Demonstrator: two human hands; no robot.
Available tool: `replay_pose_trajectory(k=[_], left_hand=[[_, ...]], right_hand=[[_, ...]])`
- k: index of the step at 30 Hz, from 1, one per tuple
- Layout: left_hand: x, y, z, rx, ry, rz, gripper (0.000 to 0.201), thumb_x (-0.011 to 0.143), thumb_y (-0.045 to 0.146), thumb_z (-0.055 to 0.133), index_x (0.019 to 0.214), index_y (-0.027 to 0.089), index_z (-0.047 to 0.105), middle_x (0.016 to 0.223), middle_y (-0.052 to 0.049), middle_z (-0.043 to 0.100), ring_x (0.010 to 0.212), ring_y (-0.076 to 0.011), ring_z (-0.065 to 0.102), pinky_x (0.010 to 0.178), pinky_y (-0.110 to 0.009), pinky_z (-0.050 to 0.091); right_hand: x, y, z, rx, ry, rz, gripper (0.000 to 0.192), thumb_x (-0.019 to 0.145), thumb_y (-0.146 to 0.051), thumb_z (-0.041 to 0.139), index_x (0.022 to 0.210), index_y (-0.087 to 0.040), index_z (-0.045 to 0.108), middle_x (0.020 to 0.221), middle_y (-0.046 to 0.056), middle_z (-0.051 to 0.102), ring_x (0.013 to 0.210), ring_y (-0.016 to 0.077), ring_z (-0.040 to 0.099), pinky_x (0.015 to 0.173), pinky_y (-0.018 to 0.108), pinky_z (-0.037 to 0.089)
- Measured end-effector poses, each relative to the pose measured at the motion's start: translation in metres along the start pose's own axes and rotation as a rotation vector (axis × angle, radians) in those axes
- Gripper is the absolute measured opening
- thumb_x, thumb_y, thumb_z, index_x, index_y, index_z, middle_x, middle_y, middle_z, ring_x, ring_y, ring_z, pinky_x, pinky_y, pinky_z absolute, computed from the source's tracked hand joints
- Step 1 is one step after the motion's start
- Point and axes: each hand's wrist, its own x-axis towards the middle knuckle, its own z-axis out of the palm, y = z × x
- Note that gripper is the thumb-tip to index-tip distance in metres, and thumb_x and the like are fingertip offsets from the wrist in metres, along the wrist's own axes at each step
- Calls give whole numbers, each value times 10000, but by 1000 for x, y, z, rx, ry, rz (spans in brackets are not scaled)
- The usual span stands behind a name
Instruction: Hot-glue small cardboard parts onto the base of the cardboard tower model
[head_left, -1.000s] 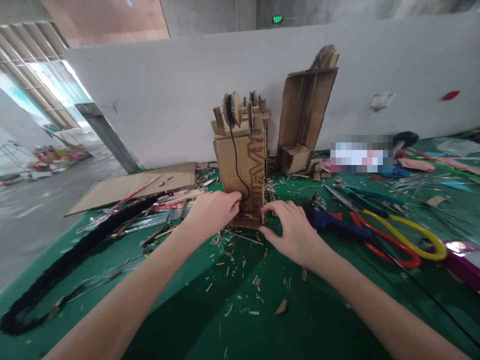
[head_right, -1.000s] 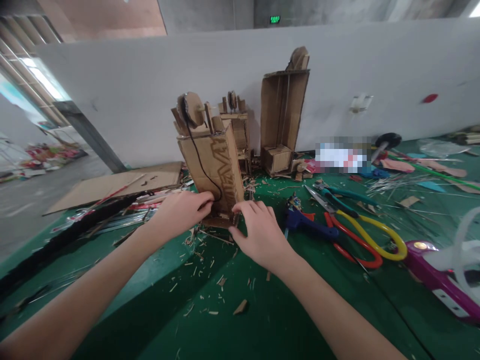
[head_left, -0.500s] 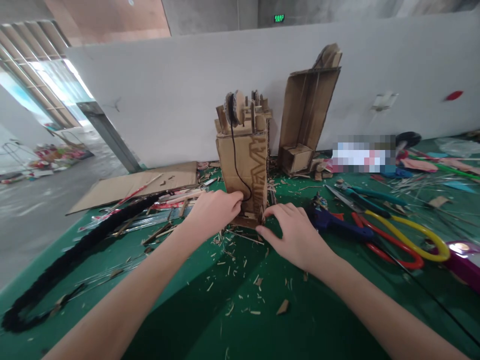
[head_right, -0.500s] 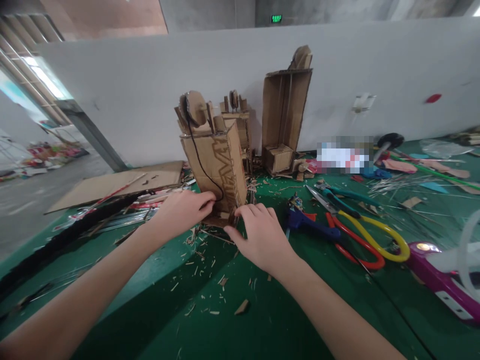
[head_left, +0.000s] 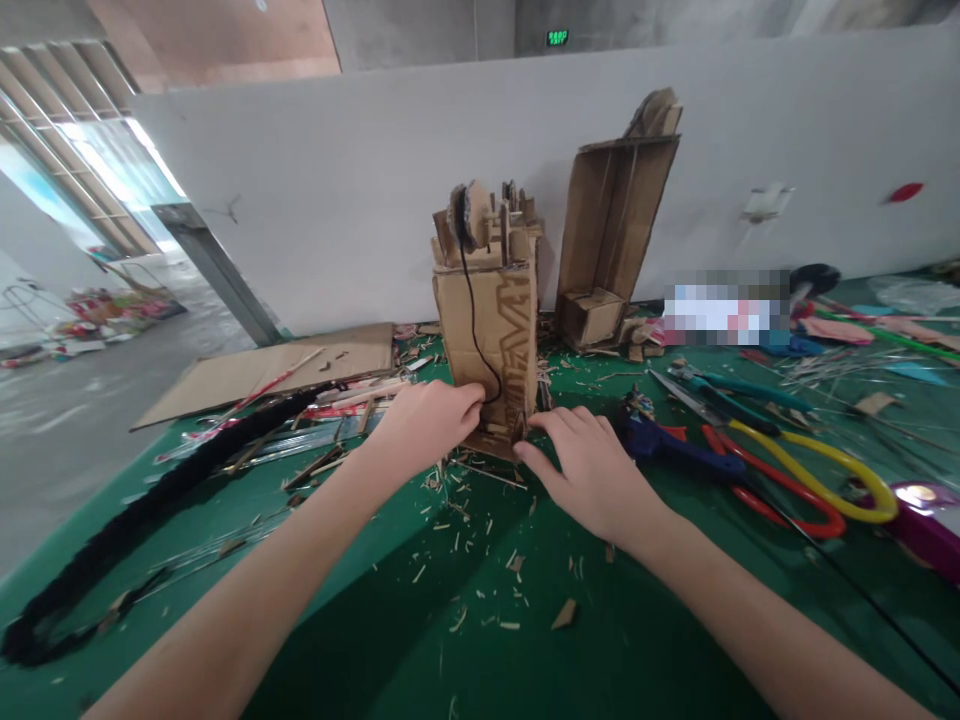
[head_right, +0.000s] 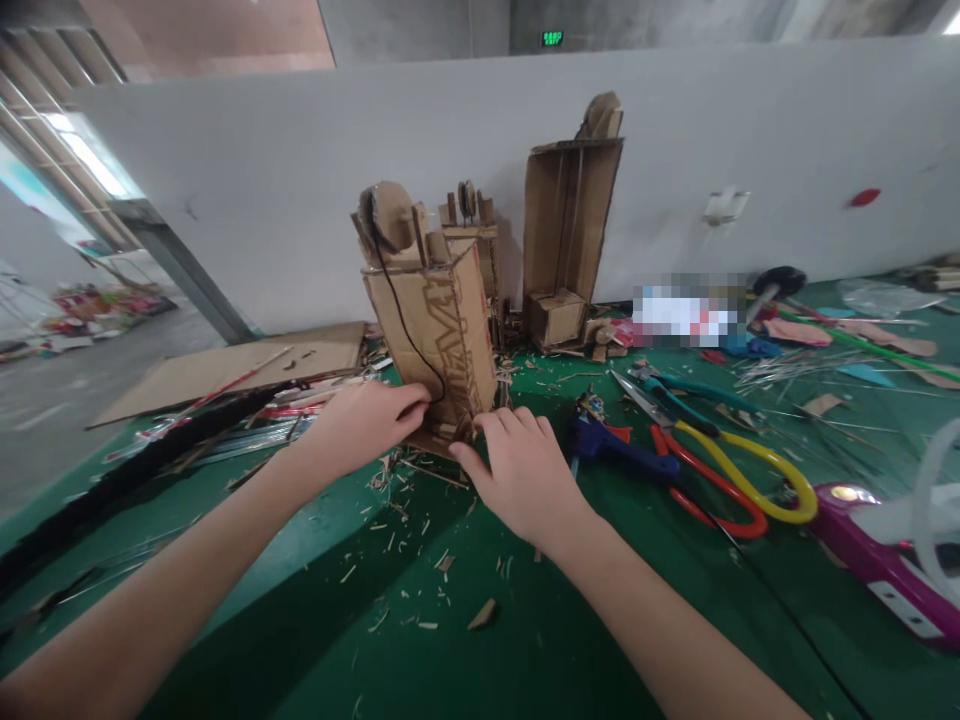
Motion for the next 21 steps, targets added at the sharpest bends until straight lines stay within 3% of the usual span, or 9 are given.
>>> replay_pose_trajectory(k=[3,11,17,21], left_hand=[[-1,-1,1,13,13,0,295,882,314,302,881,237,587,591,-21,589,481,-165,507,445,-261,236],[-1,5,0,16,4,3,279,879,296,307,894,227,577,596,-25,589,485,-169,526,445,-261,291],[-1,4,-1,12,3,9,269,878,286,317,930,224,574,597,-26,587,499,-163,538,441,-254,294],[-1,2,-1,-10,-15,-2,288,882,302,321,941,214,590,640,-35,614,525,-152,544,467,-248,311]], right_hand=[[0,0,2,-51,-32,-11,262,901,-324,395,883,-184,615,850,71,612,847,227,512,711,362,362],[0,-1,2,53,5,-30,180,796,-295,559,941,-192,533,942,52,596,880,220,504,726,352,374],[2,-4,3,32,38,86,289,893,-384,388,888,-182,595,877,70,628,861,234,518,726,374,366],[2,-4,4,8,-13,39,271,887,-360,414,839,-193,622,829,67,628,845,234,515,707,363,361]])
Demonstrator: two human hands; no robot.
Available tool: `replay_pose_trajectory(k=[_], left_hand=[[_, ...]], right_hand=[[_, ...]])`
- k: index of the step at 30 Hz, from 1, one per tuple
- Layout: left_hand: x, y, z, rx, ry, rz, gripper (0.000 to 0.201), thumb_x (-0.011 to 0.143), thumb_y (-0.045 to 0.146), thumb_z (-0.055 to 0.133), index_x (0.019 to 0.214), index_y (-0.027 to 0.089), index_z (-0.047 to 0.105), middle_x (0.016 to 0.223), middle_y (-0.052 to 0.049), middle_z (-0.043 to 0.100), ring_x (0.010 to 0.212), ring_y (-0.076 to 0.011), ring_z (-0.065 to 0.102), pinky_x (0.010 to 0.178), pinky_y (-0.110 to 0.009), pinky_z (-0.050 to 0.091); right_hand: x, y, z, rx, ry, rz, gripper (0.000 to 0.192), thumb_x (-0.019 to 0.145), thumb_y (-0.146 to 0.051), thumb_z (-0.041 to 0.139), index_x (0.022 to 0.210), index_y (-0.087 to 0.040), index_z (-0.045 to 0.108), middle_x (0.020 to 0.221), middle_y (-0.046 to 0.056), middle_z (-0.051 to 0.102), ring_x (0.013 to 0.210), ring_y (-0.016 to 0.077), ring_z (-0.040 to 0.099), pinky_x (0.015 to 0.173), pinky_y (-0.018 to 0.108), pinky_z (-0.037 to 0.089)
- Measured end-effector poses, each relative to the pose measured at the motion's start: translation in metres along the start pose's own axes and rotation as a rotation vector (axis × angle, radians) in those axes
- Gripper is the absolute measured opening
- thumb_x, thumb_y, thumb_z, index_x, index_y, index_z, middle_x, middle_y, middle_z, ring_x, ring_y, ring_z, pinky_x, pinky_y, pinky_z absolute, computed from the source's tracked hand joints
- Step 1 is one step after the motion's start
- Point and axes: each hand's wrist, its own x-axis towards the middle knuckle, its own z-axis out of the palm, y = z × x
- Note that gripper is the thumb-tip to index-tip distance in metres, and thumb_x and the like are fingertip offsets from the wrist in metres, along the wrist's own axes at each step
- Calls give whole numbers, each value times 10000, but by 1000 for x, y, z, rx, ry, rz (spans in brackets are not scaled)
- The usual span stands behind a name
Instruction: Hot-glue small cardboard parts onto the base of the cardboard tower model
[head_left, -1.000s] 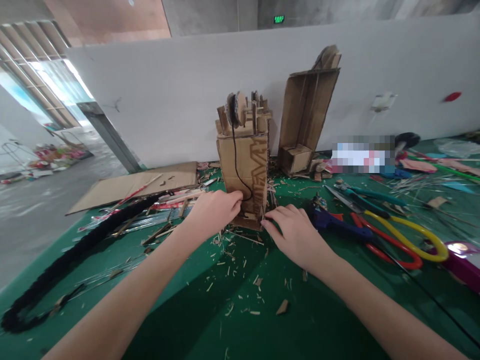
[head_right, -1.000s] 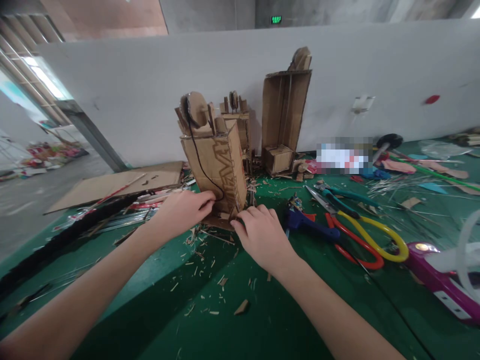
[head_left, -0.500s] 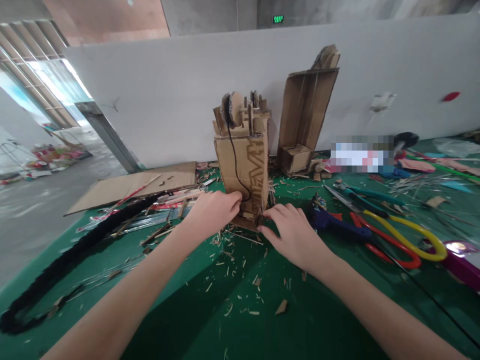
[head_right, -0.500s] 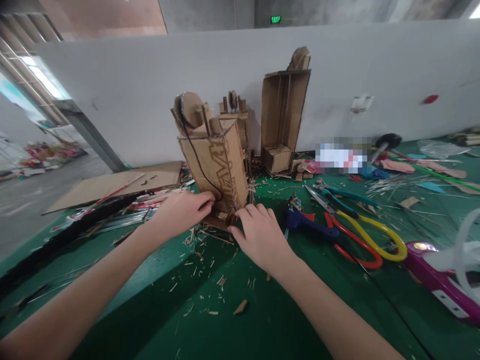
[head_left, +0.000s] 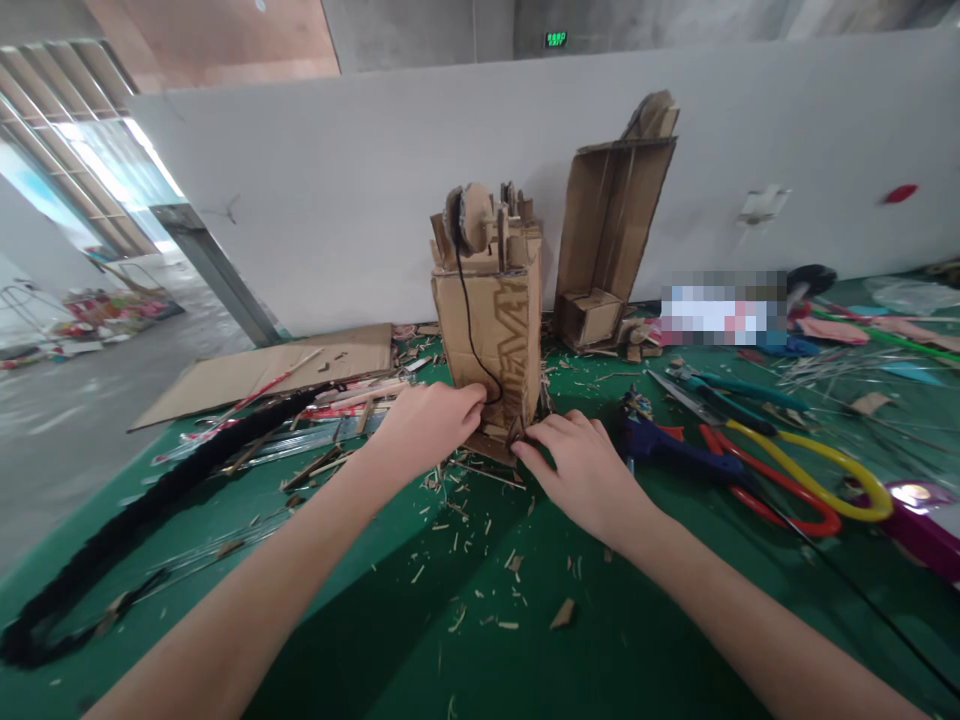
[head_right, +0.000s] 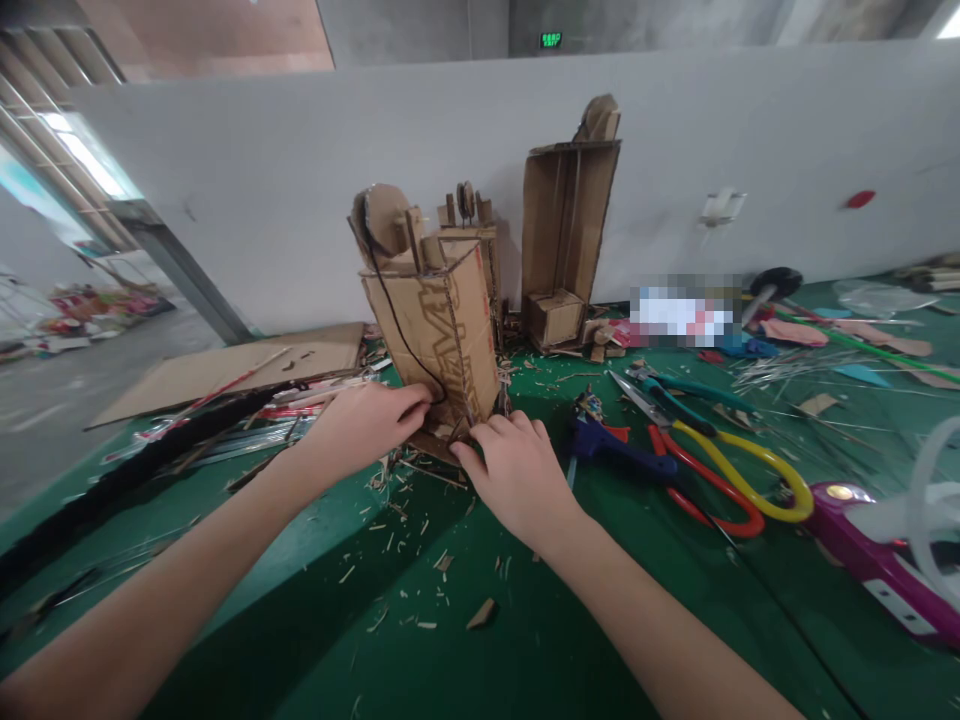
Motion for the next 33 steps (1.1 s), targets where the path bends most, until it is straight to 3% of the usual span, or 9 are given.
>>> replay_pose_trajectory(k=[4,8,11,15,21,25,28,33], left_hand=[[0,-3,0,8,2,30,289,882,316,329,882,224,603,676,-34,629,547,-170,555,487,-261,325],[0,-5,1,34,1,42,295,886,318,329,830,211,598,669,-39,625,557,-169,560,506,-262,330],[-1,-6,2,55,-10,44,292,886,318,330,830,206,594,660,-40,622,561,-169,563,506,-263,325],[0,-7,1,43,-8,59,285,887,314,331,829,205,587,660,-36,626,559,-163,561,502,-261,320],[0,-6,1,20,-15,87,284,876,299,348,781,199,596,698,-44,639,594,-167,574,536,-273,356],[0,-7,2,14,-21,82,293,879,303,340,780,195,594,658,-42,625,557,-161,560,517,-269,354],[0,-7,1,8,-28,74,299,881,304,332,792,194,595,645,-36,617,554,-148,554,504,-254,346],[1,-6,2,30,-28,92,276,865,292,356,777,199,601,643,-39,617,551,-156,558,502,-257,350]], right_hand=[[-2,-1,-3,-35,14,-91,157,820,-292,538,920,-178,577,915,64,607,877,233,493,729,359,353],[-3,-4,-6,-107,34,-186,132,808,-248,542,918,-177,558,930,66,586,886,227,479,738,353,338],[-2,-5,-6,-72,70,-113,253,846,-384,483,936,-162,564,923,76,599,876,233,481,740,360,334],[-1,-4,-3,-133,69,-77,295,898,-359,383,868,-166,604,812,78,617,838,235,490,715,362,323],[-2,-2,-2,-152,45,-157,157,820,-312,530,880,-170,558,865,64,602,848,230,494,720,357,337],[-2,-4,-1,-142,82,-89,290,855,-416,452,912,-160,577,857,85,606,854,245,501,718,372,338],[-1,-4,-1,-179,52,-64,315,901,-372,370,860,-165,605,807,79,613,836,244,502,708,375,332],[-2,-1,-1,-120,33,-103,190,836,-339,507,897,-173,577,884,67,613,865,231,499,743,366,346]])
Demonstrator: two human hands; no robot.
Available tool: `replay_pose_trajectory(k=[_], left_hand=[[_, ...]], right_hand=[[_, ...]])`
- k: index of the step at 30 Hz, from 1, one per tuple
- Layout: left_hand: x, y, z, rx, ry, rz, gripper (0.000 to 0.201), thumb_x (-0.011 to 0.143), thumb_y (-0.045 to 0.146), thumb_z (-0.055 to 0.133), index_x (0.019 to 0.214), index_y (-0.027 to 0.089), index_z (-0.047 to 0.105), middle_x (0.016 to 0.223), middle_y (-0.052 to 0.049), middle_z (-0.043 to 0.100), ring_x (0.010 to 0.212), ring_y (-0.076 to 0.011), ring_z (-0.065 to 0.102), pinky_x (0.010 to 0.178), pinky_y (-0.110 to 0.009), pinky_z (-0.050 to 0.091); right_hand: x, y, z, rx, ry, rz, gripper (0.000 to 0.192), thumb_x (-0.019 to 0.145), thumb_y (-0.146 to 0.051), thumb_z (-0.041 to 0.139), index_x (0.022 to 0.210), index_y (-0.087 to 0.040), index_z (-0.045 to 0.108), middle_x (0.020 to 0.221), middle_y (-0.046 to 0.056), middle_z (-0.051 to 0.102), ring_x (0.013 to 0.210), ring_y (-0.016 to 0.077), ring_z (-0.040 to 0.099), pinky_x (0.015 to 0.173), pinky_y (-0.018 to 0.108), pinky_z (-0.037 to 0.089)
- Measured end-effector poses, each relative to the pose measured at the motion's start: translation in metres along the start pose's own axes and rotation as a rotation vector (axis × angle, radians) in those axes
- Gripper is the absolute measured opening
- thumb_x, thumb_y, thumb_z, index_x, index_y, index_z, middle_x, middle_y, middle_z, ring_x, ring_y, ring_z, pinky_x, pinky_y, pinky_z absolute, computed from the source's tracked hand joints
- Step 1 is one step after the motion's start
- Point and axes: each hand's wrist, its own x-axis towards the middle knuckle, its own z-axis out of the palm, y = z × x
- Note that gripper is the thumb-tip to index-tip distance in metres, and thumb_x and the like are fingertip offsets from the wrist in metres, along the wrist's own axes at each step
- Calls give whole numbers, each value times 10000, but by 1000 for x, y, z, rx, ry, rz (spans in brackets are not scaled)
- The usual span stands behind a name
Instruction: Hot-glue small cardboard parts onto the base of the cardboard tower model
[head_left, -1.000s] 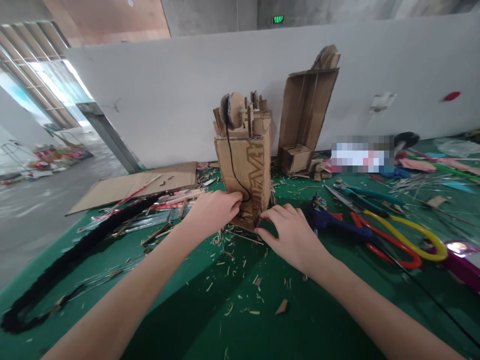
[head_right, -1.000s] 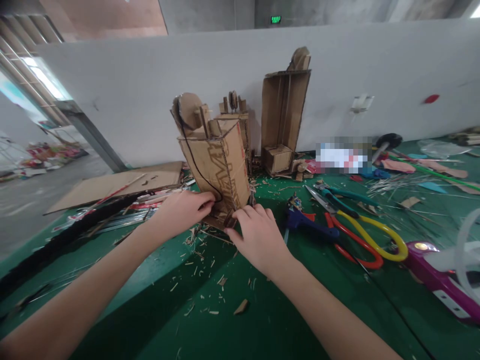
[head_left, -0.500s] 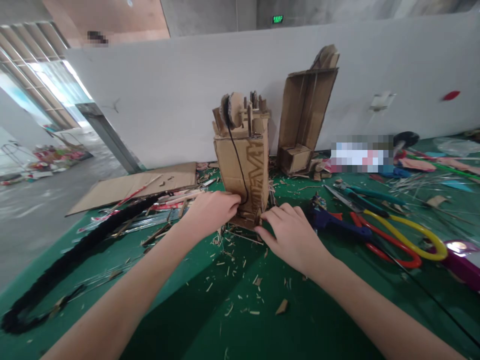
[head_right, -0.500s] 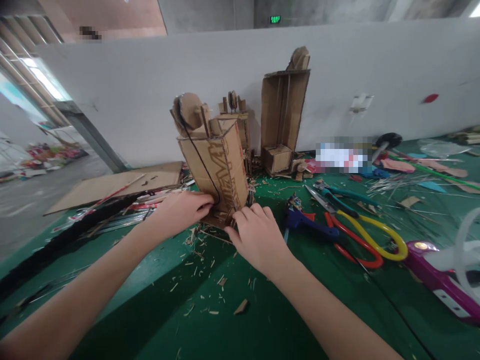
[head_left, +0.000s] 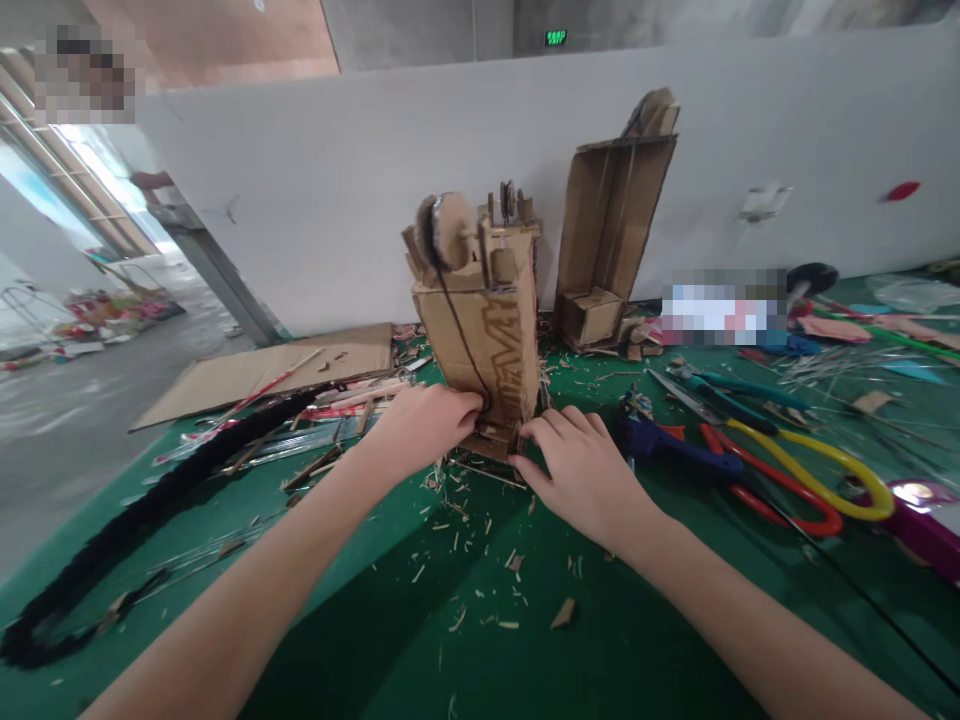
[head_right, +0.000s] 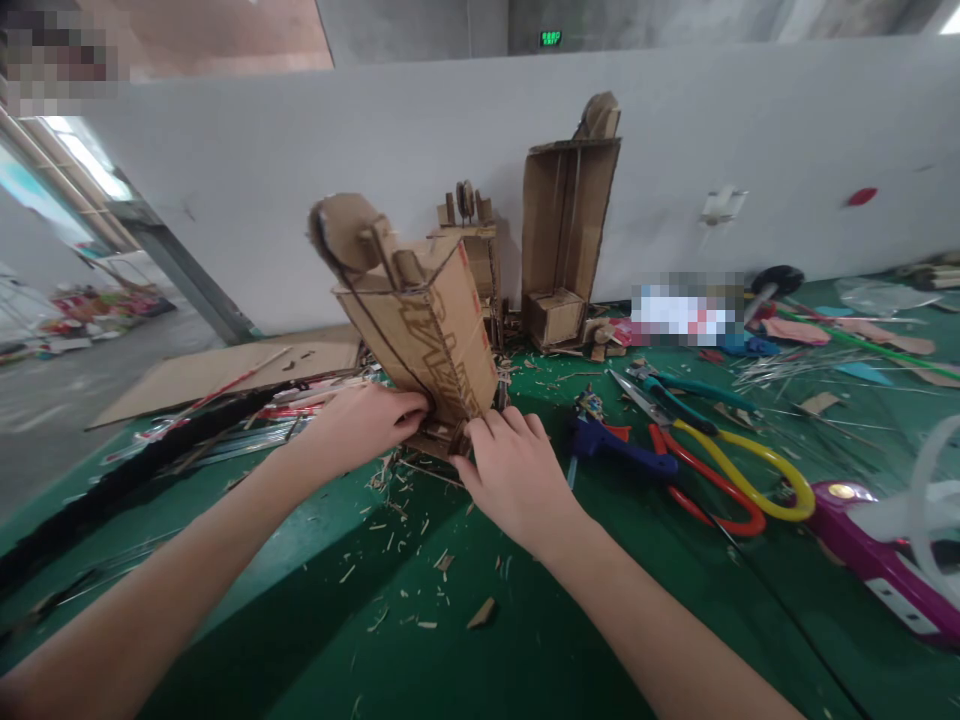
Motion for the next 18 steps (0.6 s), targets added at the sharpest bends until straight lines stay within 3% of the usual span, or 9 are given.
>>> replay_pose_trajectory(k=[5,9,14,18], left_hand=[[0,1,-1,-22,-18,-9,274,856,296,370,763,194,606,607,-35,598,541,-155,558,514,-259,372],[-1,0,-1,-36,-14,-14,289,868,305,350,759,206,599,595,-23,591,515,-144,533,486,-251,340],[-1,-2,1,-23,-7,3,292,876,302,337,777,213,596,616,-30,601,523,-152,529,479,-260,297],[0,-2,2,-40,-9,28,277,872,289,339,790,222,594,636,-30,610,532,-153,523,485,-264,286]], right_hand=[[0,-2,-1,59,30,88,274,851,-410,458,913,-170,575,871,69,616,846,231,512,716,362,351],[0,-1,0,9,-12,83,334,907,-330,348,756,-179,605,767,68,619,796,223,511,690,355,332],[-1,4,1,77,-9,61,171,839,-299,483,898,-162,568,877,66,615,842,225,511,716,349,345],[-1,4,-1,139,9,77,223,786,-321,545,947,-167,545,907,67,607,861,234,513,718,355,354]])
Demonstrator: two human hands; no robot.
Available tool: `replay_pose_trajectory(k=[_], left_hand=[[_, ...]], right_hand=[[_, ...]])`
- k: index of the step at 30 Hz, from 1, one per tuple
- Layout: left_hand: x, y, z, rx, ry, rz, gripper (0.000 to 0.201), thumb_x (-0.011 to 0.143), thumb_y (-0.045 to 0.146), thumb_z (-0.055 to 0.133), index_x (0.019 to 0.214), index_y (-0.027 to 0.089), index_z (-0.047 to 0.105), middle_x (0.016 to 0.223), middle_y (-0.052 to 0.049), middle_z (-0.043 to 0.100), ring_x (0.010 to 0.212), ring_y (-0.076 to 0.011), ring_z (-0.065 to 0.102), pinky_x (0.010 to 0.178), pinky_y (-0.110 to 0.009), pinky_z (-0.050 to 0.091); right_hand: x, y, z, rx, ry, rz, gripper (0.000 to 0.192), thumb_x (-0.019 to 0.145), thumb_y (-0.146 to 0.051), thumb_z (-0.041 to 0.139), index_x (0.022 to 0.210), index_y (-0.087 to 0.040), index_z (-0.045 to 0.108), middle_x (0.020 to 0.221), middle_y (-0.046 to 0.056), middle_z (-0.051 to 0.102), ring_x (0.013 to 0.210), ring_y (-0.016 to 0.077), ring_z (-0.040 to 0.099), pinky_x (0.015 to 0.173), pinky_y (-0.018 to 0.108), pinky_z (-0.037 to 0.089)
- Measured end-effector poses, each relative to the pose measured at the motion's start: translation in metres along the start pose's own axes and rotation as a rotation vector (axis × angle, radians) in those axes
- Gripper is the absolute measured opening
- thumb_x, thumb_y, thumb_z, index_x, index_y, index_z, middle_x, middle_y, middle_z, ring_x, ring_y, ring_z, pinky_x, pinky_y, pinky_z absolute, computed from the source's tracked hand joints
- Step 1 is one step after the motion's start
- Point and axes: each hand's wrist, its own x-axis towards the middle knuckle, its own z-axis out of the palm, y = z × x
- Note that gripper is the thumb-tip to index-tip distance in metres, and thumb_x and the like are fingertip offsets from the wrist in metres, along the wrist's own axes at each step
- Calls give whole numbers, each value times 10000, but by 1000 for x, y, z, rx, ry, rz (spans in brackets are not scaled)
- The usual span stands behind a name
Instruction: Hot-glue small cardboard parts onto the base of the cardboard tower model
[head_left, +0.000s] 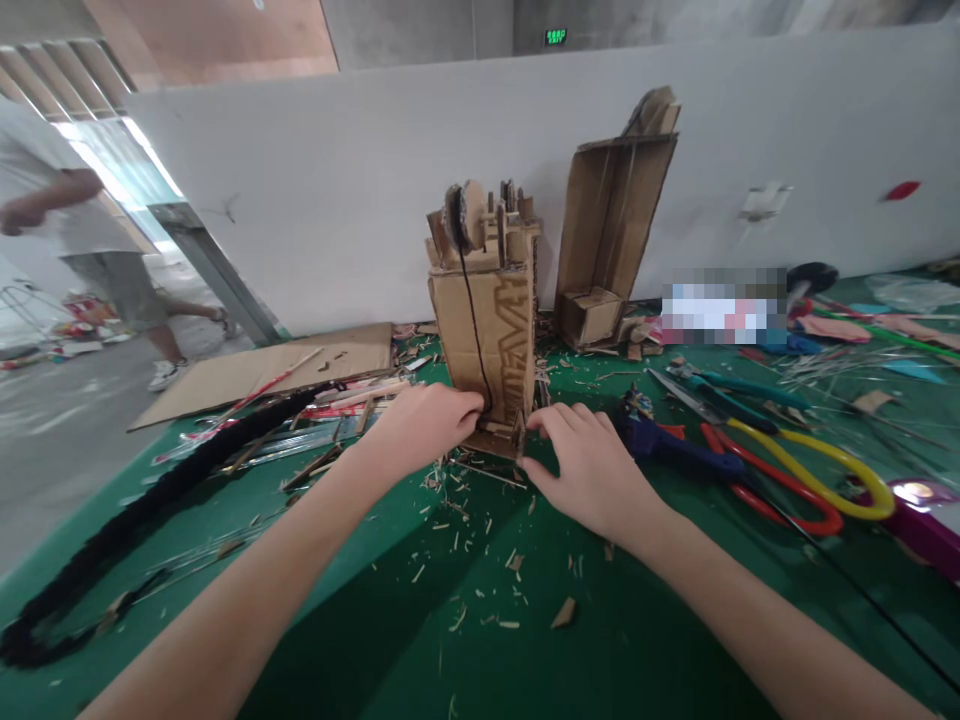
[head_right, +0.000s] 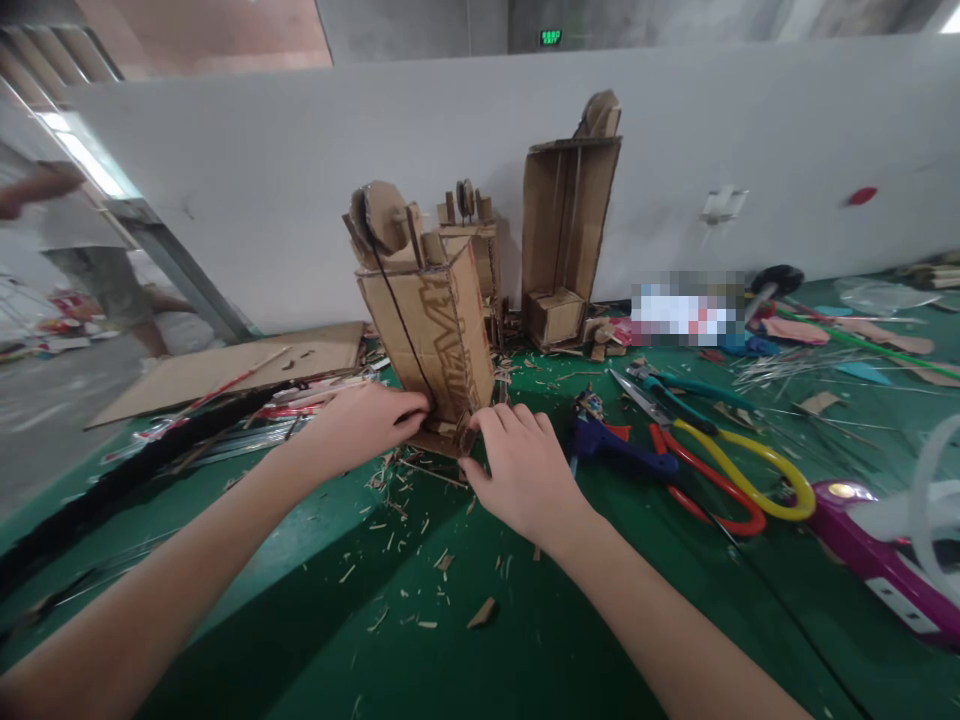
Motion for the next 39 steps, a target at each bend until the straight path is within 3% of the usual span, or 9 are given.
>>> replay_pose_trajectory(k=[6,10,14,17,20,25,30,34,39], left_hand=[[0,2,-3,-53,-17,-16,285,870,300,346,778,213,601,599,-21,594,509,-137,495,482,-257,276],[0,3,-5,-106,-12,4,276,859,287,351,779,214,605,642,-19,611,529,-134,496,497,-257,289],[0,3,-6,-114,-26,8,278,863,290,346,805,210,606,634,-15,603,516,-129,489,476,-248,272],[0,4,-7,-100,-28,-2,286,871,294,343,810,211,610,624,-15,598,510,-128,489,477,-244,275],[0,5,-9,-94,-22,14,275,871,285,347,831,216,610,646,-14,609,527,-133,507,481,-248,279],[-1,6,-12,-64,-48,0,287,876,303,347,792,203,603,622,-20,598,519,-138,507,469,-246,275],[-1,7,-14,-78,-75,3,263,862,283,363,797,198,603,657,-29,612,543,-133,515,475,-248,263],[-2,6,-13,-96,-53,4,260,863,287,354,802,211,595,632,-20,596,531,-131,495,473,-253,244],[-3,4,-12,-86,-43,-2,260,863,297,354,778,218,587,614,-15,585,512,-135,480,464,-259,225]], right_hand=[[2,-1,0,-33,-54,36,295,888,-361,382,846,-165,598,827,78,618,843,240,511,735,382,349],[2,8,-1,8,-78,-7,204,833,-318,500,949,-171,580,929,69,614,894,241,499,755,373,354],[2,10,-5,44,-72,4,272,793,-359,550,991,-173,567,959,67,614,912,247,498,764,377,352],[3,5,-7,56,-94,71,335,868,-444,408,884,-174,606,841,69,632,856,239,516,736,377,348],[5,2,-5,60,-153,87,405,927,-351,285,746,-188,609,765,59,637,803,216,524,718,365,341],[5,8,-1,175,-133,86,176,822,-342,521,881,-190,588,791,28,616,808,202,519,732,350,353],[2,8,-3,119,-79,2,210,754,-270,604,935,-178,550,845,28,599,826,200,511,724,345,353],[3,3,-5,80,-54,44,273,839,-394,481,956,-166,576,862,66,613,845,229,517,720,372,356],[6,7,-2,138,-137,67,269,897,-291,382,810,-189,616,793,47,630,787,199,530,700,353,360]])
